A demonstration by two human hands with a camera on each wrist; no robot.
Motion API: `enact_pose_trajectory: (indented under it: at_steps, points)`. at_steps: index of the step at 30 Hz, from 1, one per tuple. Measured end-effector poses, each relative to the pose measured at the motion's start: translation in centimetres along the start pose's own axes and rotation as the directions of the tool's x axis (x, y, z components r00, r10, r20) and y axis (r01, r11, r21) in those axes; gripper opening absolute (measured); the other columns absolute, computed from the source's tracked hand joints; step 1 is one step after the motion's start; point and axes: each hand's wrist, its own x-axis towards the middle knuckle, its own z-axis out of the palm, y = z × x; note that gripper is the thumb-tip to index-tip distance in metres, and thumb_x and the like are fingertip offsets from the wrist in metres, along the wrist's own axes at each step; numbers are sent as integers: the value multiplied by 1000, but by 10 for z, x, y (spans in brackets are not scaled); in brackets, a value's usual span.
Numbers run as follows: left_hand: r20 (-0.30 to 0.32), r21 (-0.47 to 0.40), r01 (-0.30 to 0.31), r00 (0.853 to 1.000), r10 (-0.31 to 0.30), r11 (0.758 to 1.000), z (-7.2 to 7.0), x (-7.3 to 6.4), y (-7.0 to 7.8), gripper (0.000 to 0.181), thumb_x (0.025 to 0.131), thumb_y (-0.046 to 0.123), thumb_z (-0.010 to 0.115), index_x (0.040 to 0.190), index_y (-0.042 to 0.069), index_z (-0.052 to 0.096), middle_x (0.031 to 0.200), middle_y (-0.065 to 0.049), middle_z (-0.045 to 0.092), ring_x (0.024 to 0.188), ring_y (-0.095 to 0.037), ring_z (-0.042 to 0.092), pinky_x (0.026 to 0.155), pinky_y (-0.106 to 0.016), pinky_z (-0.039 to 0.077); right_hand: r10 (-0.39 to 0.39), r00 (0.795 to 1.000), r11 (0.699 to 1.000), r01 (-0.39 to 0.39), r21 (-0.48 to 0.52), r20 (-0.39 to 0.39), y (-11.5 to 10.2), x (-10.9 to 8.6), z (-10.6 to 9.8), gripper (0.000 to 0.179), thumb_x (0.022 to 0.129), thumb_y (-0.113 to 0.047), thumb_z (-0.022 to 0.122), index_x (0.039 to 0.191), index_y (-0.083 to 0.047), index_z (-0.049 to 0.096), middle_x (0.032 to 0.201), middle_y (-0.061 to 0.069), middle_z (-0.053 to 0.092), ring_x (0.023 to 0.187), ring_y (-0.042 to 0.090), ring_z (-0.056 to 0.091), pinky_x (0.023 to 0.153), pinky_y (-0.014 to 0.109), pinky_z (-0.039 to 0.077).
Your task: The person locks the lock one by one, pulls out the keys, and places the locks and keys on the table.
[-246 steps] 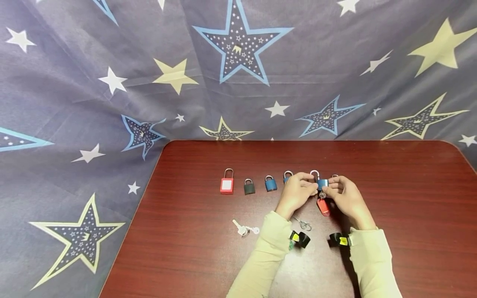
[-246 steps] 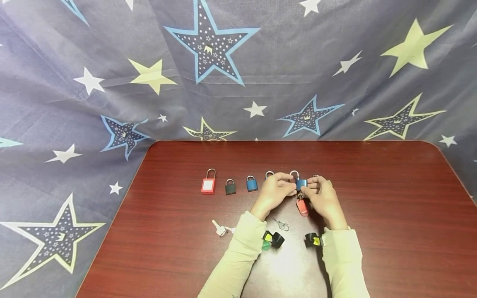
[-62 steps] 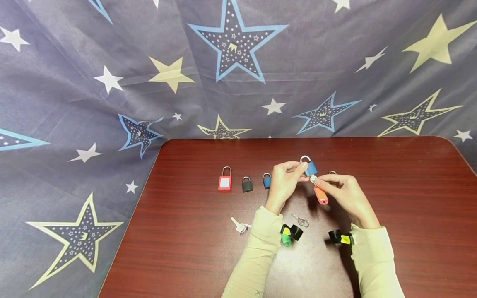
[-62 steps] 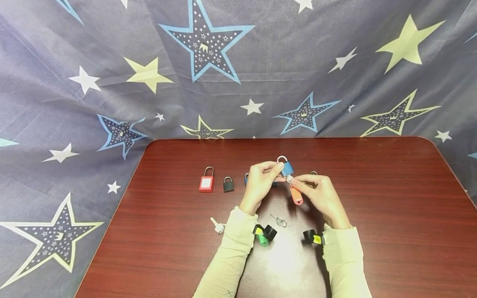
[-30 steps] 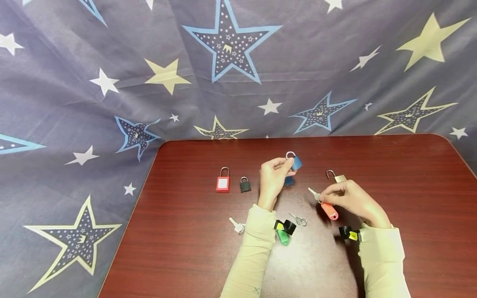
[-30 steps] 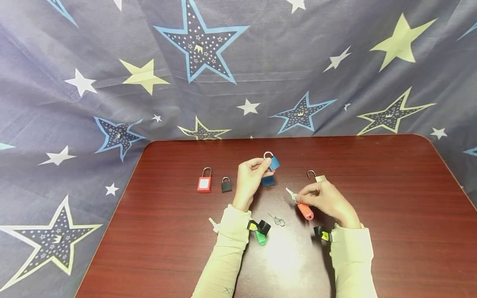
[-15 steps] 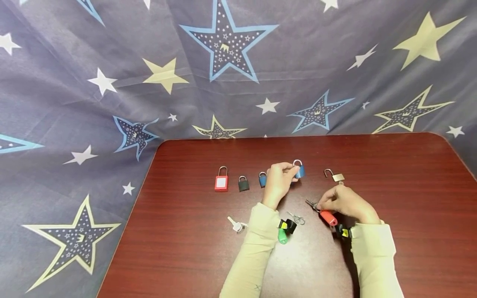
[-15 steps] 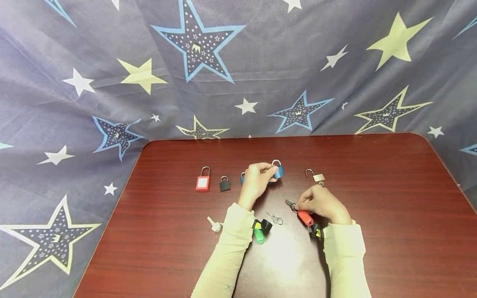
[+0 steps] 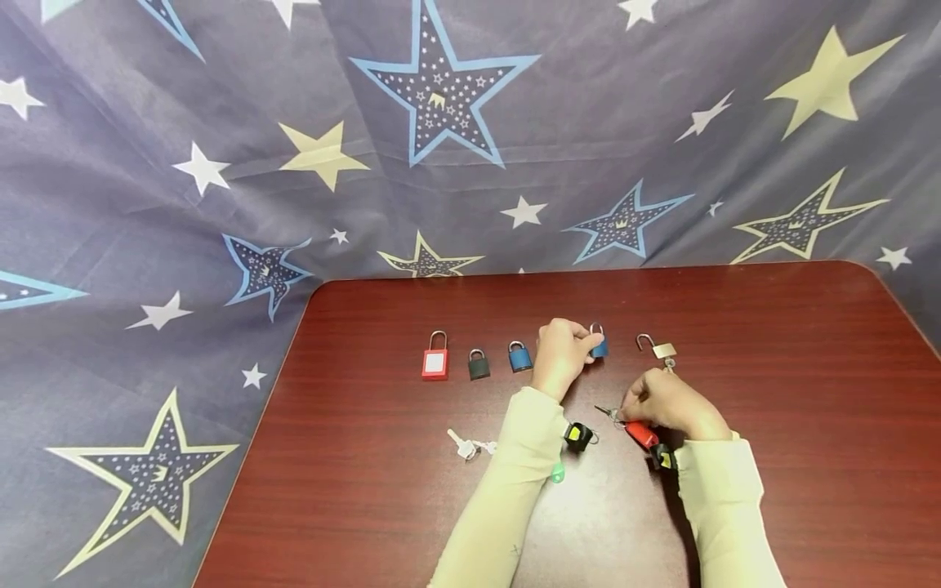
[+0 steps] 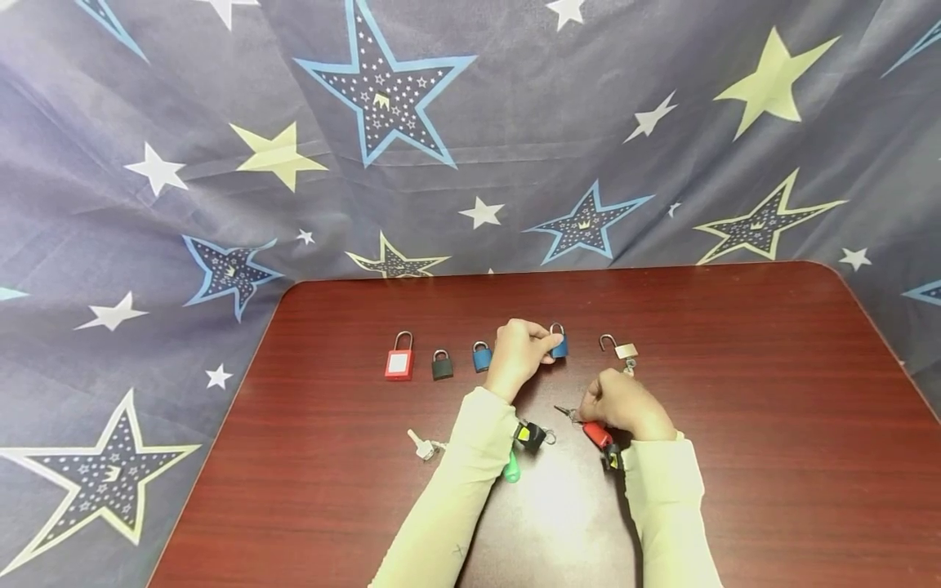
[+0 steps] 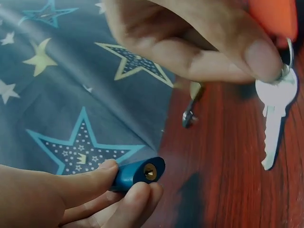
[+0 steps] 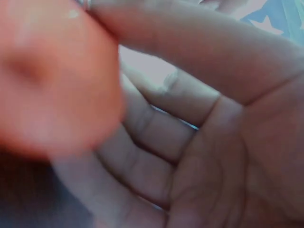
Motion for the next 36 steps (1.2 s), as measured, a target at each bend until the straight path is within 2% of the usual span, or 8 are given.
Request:
enact_pose_trajectory:
  at_steps: [2,7,14,19,24,28,32,36]
  points:
    - [6,23,4,1000,-4,1000,1,1,0,16,88,28,77,80,14,81,59,0,71,53,-6,68,91,-32,53,-2,1000,1000,2,-2,4,0,1,2,9,77,-8,73,69,-8,72,55,-10,52,52,4,44,51,21,36]
    - [25,45,21,999,-22,999,5,5,1,18,88,27,77,77,13,80,58,-1,70,50,-4,64,88,-32,55,0,1000,1000,0,4,3,1,3,5,8,77,-8,74,69,-8,72,55,-9,53,53,5,46,52,22,38]
    - [11,126,25,1000,-26,992,12,9,0,25,88,29,77,69,13,77,48,6,62,47,-1,55,85,-30,55,0,1000,1000,0,-13,1,1,3,2,9,77,-9,75,68,-9,72,55,-10,52,54,5,46,51,22,38]
    - [9,150,27,1000,-29,988,16,14,-2,23,88,29,76,71,14,77,46,7,61,49,-4,57,86,-31,55,-18,1000,1000,18,-26,-4,-1,3,3,9,77,-8,73,68,-9,71,56,-12,50,54,4,43,51,21,35]
    - [-18,179,45,999,-43,983,18,16,-1,19,87,27,78,74,14,76,48,8,61,55,-10,61,81,-29,56,10,1000,999,-11,-40,-23,0,3,4,11,73,-8,72,63,-10,68,53,-13,49,52,3,43,51,21,35]
    - [-33,200,43,999,-37,979,18,15,0,16,86,25,79,76,13,77,53,5,65,54,-10,60,79,-27,57,37,999,998,-38,-46,-37,0,2,4,11,72,-10,71,62,-11,66,51,-14,47,50,3,44,49,22,37]
    - [-29,180,50,999,-46,982,18,15,1,14,85,23,80,80,11,78,68,-1,72,46,-7,60,79,-26,57,52,998,997,-54,-50,-37,0,1,3,13,73,-12,76,63,-11,67,54,-12,51,53,5,46,53,25,39]
    - [-21,192,71,997,-68,979,18,17,1,13,84,24,81,82,12,77,82,-6,76,55,-12,65,80,-27,57,56,998,997,-57,-59,-24,1,0,3,15,73,-14,79,64,-10,67,57,-11,54,58,7,48,56,25,39]
